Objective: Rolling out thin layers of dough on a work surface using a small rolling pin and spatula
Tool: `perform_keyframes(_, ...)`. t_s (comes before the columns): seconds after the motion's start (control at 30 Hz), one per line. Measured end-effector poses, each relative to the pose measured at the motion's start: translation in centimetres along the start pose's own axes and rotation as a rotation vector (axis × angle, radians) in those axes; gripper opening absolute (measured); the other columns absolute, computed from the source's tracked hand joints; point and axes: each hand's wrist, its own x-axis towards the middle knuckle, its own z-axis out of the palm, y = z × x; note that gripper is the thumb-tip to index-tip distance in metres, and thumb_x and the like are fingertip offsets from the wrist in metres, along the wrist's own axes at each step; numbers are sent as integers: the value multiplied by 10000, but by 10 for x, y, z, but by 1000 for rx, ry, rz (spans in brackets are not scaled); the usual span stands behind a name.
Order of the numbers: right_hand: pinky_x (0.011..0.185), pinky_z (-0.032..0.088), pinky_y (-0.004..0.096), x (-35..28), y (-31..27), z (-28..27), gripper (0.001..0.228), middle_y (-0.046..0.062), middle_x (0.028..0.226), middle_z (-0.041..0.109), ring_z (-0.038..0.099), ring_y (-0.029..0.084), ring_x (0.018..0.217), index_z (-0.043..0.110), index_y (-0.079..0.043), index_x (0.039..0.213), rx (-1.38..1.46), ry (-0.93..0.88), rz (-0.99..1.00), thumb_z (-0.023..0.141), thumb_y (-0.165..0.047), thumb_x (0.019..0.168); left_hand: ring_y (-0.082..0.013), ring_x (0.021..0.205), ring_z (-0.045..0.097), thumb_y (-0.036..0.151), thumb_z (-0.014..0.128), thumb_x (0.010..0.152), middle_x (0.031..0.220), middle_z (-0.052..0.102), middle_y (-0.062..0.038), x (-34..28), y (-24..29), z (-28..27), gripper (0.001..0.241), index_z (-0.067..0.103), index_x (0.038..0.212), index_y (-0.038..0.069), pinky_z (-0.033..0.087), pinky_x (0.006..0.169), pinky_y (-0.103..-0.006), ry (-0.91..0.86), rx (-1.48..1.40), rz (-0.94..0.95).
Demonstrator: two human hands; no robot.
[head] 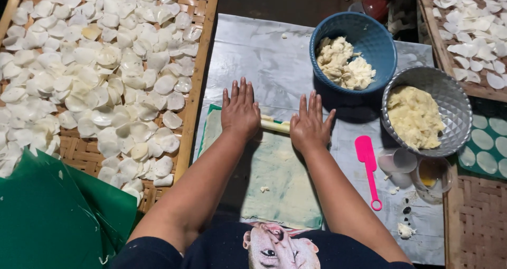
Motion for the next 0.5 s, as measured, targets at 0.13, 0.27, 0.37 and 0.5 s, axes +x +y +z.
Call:
perform_keyframes(0.13, 1217, 41, 701, -8, 1, -2, 714, 89, 1739, -8, -13, 246, 1604, 128, -192, 1660, 33, 55, -45, 278, -471, 1019, -311, 1602, -18, 444, 220, 1047, 1741, 22, -101, -10, 4, -9, 703, 141, 1659, 107, -90, 1274, -532, 24, -4, -11)
perform_keyframes(0.27, 1213, 43, 686, -44, -4, -9, 678, 115, 1735, 120, 83, 268, 1600, 216, -170, 1647, 22, 173, -105, 354, -433, 1037, -311, 1598, 8, 443, 214, 1062, 1737, 68, -111, -50, 10, -27, 679, 173, 1648, 104, -45, 1277, -515, 41, -4, 38)
perform_keyframes(0.37, 1203, 72, 694, -80, -3, -8, 675, 90, 1735, 109, 98, 276, 1590, 199, -180, 1644, 13, 120, -161, 358, -425, 1035, -318, 1593, 36, 436, 235, 1066, 1728, 111, -122, -77, 4, -20, 656, 218, 1632, 104, -18, 1275, -520, 23, 19, 62)
perform_keyframes(0.5, 1192, 64, 676, -109, 5, -4, 691, 73, 1735, 75, 49, 280, 1586, 135, -173, 1655, 64, 53, -256, 342, -455, 1059, -351, 1544, 271, 318, 409, 1031, 1648, 344, -183, -81, -6, -17, 578, 417, 1555, 73, 139, 1239, -571, 70, -104, 165)
